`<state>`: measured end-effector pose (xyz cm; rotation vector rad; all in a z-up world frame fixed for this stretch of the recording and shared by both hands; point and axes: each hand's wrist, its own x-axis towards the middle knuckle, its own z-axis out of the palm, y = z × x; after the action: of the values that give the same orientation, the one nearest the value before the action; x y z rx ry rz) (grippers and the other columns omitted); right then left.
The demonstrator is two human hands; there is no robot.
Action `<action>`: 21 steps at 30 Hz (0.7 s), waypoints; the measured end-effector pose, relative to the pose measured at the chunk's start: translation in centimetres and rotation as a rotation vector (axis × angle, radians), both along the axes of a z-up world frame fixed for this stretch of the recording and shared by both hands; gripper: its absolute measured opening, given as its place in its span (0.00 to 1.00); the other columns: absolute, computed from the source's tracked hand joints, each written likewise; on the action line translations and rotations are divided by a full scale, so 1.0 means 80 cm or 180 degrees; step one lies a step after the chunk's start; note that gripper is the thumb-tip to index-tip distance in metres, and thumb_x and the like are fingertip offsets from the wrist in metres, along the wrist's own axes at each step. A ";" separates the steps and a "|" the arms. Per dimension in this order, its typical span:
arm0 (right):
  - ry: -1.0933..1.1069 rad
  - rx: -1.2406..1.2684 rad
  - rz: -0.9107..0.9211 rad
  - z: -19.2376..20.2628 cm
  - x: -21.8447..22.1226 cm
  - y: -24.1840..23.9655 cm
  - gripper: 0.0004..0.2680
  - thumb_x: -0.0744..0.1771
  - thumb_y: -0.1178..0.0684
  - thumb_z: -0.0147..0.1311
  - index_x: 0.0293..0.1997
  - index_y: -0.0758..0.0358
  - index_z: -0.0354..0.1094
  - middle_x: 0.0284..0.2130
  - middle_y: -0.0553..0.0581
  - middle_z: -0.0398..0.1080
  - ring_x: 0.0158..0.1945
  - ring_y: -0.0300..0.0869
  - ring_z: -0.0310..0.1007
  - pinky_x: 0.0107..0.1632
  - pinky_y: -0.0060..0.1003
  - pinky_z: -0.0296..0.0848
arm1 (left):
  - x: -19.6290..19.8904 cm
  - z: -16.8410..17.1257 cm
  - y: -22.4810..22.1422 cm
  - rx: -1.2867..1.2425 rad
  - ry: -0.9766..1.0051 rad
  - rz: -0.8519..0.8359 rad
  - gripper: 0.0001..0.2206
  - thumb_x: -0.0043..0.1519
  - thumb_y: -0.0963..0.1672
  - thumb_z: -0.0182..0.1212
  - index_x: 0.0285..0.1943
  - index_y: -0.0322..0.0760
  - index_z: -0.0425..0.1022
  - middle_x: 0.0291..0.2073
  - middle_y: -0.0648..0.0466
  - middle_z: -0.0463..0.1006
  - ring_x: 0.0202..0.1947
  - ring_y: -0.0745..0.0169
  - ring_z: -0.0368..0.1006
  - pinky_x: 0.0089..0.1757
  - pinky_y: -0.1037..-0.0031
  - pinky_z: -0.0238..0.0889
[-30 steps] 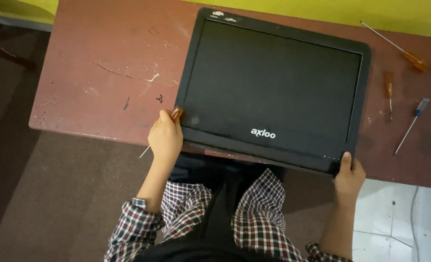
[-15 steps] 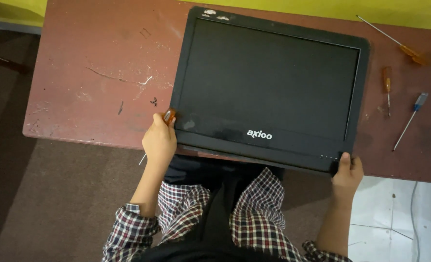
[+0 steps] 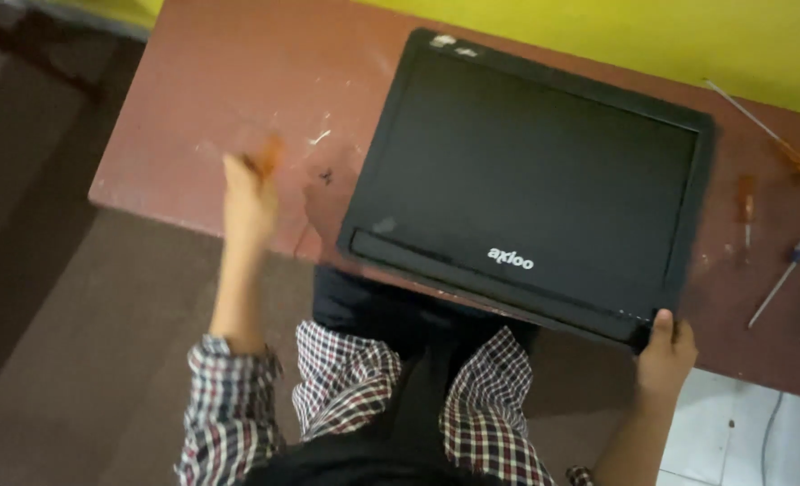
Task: Disassembling a computer monitor by removing screws and prying off the front bezel to access internal components.
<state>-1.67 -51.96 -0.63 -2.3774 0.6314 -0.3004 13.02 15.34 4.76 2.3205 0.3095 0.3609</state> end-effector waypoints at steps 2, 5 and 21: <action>-0.0035 0.0137 -0.0079 0.004 0.002 0.009 0.17 0.78 0.43 0.45 0.48 0.74 0.66 0.41 0.69 0.70 0.44 0.56 0.66 0.46 0.54 0.62 | 0.024 -0.009 0.035 0.0233 -0.0419 -0.0219 0.15 0.57 0.36 0.43 0.53 0.29 0.58 0.43 0.36 0.65 0.43 0.28 0.64 0.45 0.48 0.57; -0.0122 0.0369 -0.0218 0.000 0.000 0.011 0.17 0.78 0.42 0.47 0.49 0.71 0.66 0.41 0.64 0.69 0.45 0.50 0.65 0.45 0.50 0.63 | 0.059 -0.023 0.053 0.0440 -0.0764 -0.0458 0.22 0.52 0.32 0.45 0.58 0.26 0.63 0.48 0.34 0.67 0.49 0.30 0.64 0.51 0.51 0.58; -0.0250 -0.1845 0.0619 0.142 0.031 0.088 0.22 0.70 0.53 0.59 0.65 0.89 0.60 0.58 0.88 0.60 0.60 0.77 0.59 0.61 0.65 0.59 | 0.065 0.051 -0.054 0.1325 -0.0347 0.0130 0.28 0.54 0.39 0.56 0.68 0.44 0.67 0.71 0.43 0.56 0.72 0.31 0.40 0.58 0.27 0.45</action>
<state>0.80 -44.90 10.71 -2.9330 0.2929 -0.5464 18.25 11.01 8.85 2.6896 0.2453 0.6187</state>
